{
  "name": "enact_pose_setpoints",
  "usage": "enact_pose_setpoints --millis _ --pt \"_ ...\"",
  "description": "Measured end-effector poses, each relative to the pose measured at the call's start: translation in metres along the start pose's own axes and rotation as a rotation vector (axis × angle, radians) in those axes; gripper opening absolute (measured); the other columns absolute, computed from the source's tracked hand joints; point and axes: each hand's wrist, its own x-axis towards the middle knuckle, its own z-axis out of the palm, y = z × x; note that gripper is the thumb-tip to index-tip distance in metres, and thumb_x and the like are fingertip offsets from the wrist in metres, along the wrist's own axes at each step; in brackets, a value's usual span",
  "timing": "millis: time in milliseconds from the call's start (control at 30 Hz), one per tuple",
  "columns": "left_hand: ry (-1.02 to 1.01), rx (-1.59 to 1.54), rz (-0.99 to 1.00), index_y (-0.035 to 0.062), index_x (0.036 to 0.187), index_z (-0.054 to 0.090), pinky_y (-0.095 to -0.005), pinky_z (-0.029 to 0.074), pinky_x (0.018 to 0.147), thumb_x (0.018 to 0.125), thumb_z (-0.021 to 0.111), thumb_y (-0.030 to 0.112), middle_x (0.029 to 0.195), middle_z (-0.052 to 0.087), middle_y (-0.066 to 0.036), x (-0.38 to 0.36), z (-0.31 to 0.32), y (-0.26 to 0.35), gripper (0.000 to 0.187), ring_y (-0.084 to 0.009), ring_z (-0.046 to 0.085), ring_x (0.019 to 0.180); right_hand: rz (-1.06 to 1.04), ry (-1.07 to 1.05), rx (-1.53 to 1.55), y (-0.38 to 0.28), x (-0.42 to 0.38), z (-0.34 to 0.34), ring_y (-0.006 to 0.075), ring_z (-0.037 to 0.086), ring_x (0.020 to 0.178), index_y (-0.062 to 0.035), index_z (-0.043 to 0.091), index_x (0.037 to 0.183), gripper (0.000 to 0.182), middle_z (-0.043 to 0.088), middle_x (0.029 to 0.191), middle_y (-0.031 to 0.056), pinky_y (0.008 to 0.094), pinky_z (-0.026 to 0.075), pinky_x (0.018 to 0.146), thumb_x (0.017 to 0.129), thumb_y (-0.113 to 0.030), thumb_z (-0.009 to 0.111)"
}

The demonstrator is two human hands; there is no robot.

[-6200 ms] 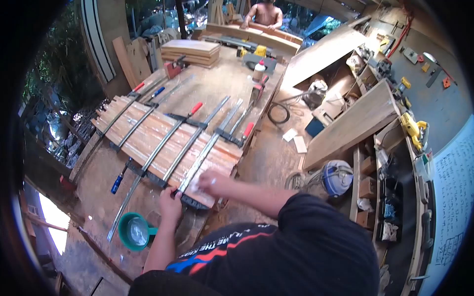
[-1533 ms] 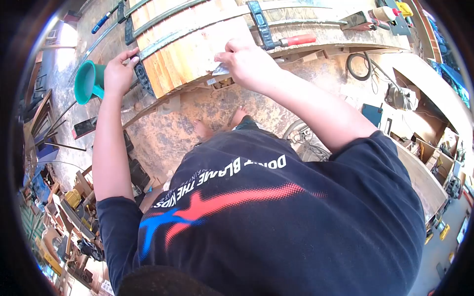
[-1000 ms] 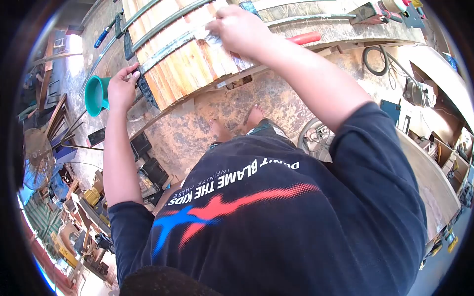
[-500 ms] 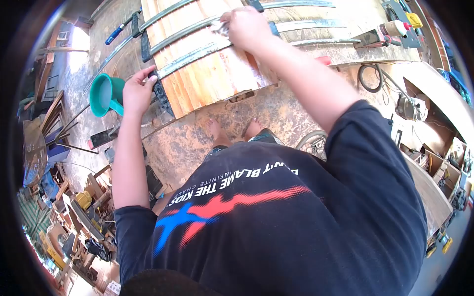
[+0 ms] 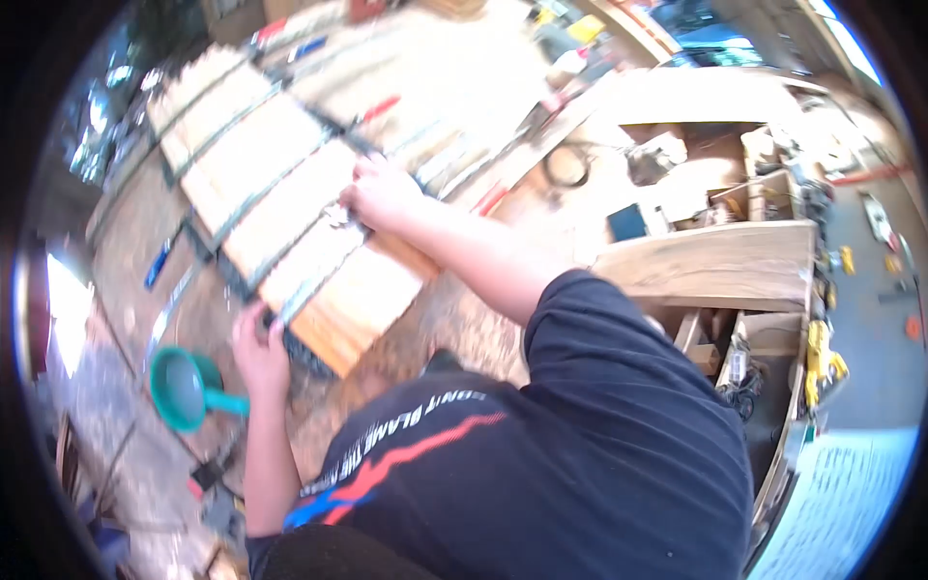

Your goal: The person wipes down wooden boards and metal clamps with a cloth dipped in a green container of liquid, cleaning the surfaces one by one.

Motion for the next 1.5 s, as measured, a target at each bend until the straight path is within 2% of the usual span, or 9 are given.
enact_pose_setpoints --millis 133,500,667,733,1133,1167,1200,1333,1500 --pt "-0.14 -0.113 -0.134 0.0065 0.122 0.069 -0.0361 0.053 0.082 0.09 0.071 0.0 0.108 0.063 -0.012 0.006 -0.008 0.007 0.033 -0.0254 0.066 0.095 0.421 -0.106 0.179 0.032 -0.01 0.004 0.0306 0.067 0.095 -0.0162 0.081 0.093 0.016 0.07 0.091 0.0096 0.0422 0.055 0.086 0.082 -0.012 0.069" --pt "-0.2 -0.269 -0.087 0.0018 0.106 0.062 -0.0352 0.05 0.075 0.088 0.073 -0.001 0.102 0.059 -0.012 0.013 -0.006 0.003 0.021 -0.0237 0.061 0.082 -0.044 -0.232 0.479 -0.156 0.024 0.035 0.0319 0.062 0.105 -0.0089 0.073 0.088 0.011 0.067 0.105 0.0148 0.0428 0.052 0.091 0.083 -0.017 0.068" --pt "-0.204 -0.167 -0.046 0.0025 0.097 0.058 -0.035 0.047 0.069 0.086 0.076 0.002 0.092 0.057 -0.01 0.016 -0.013 0.004 0.021 -0.0214 0.054 0.073 0.173 -0.244 0.278 -0.047 0.008 0.024 0.0319 0.065 0.099 -0.0118 0.078 0.099 0.018 0.068 0.101 0.0122 0.0414 0.055 0.085 0.083 -0.013 0.069" --pt "-0.205 -0.147 -0.065 0.0025 0.095 0.059 -0.0353 0.047 0.07 0.086 0.076 0.002 0.091 0.056 -0.01 0.019 -0.014 0.016 0.02 -0.0222 0.055 0.074 0.591 -0.246 0.371 0.009 0.002 0.002 0.0315 0.067 0.097 -0.0134 0.08 0.103 0.023 0.068 0.098 0.0111 0.0415 0.056 0.084 0.082 -0.01 0.071" --pt "-0.116 -0.174 0.105 0.0003 0.095 0.057 -0.0351 0.051 0.075 0.089 0.072 0.001 0.094 0.059 -0.012 0.013 0.006 -0.032 0.017 -0.0263 0.062 0.081 -0.094 -0.03 0.499 -0.128 0.013 0.07 0.0328 0.063 0.1 -0.0107 0.073 0.093 0.017 0.066 0.094 0.0106 0.0423 0.054 0.088 0.077 -0.007 0.068" --pt "-0.144 -0.366 -0.015 -0.0001 0.097 0.058 -0.0386 0.052 0.077 0.089 0.072 0.002 0.093 0.06 -0.014 0.014 0.006 -0.019 0.016 -0.0285 0.062 0.082 -0.034 -0.108 0.373 -0.105 0.01 0.067 0.0337 0.065 0.091 -0.0086 0.071 0.091 0.012 0.065 0.088 0.0113 0.0438 0.056 0.082 0.082 -0.007 0.064" --pt "-0.209 -0.239 -0.014 0.0003 0.098 0.059 -0.0407 0.052 0.078 0.089 0.071 0.003 0.094 0.061 -0.015 0.017 0.007 -0.027 0.015 -0.0294 0.063 0.084 0.579 -0.227 0.868 -0.094 0.006 0.045 0.0343 0.071 0.083 -0.0048 0.074 0.093 0.018 0.072 0.092 0.0181 0.0428 0.057 0.078 0.088 -0.007 0.057" --pt "-0.164 -0.187 -0.022 0.0023 0.095 0.062 -0.0369 0.054 0.071 0.089 0.075 0.006 0.091 0.063 -0.013 0.014 -0.008 -0.004 0.014 -0.0268 0.067 0.077 0.02 -0.143 0.189 -0.05 0.011 0.004 0.0323 0.066 0.098 -0.0059 0.076 0.09 0.022 0.07 0.095 0.0141 0.042 0.055 0.086 0.072 -0.003 0.064" --pt "-0.212 -0.174 -0.104 0.0019 0.095 0.063 -0.0377 0.053 0.072 0.089 0.077 0.009 0.092 0.062 -0.012 0.015 -0.017 0.003 0.017 -0.0253 0.065 0.076 0.418 -0.084 -0.127 -0.01 -0.003 0.007 0.0329 0.072 0.093 -0.011 0.079 0.104 0.022 0.074 0.106 0.0174 0.0438 0.059 0.085 0.09 -0.015 0.062"
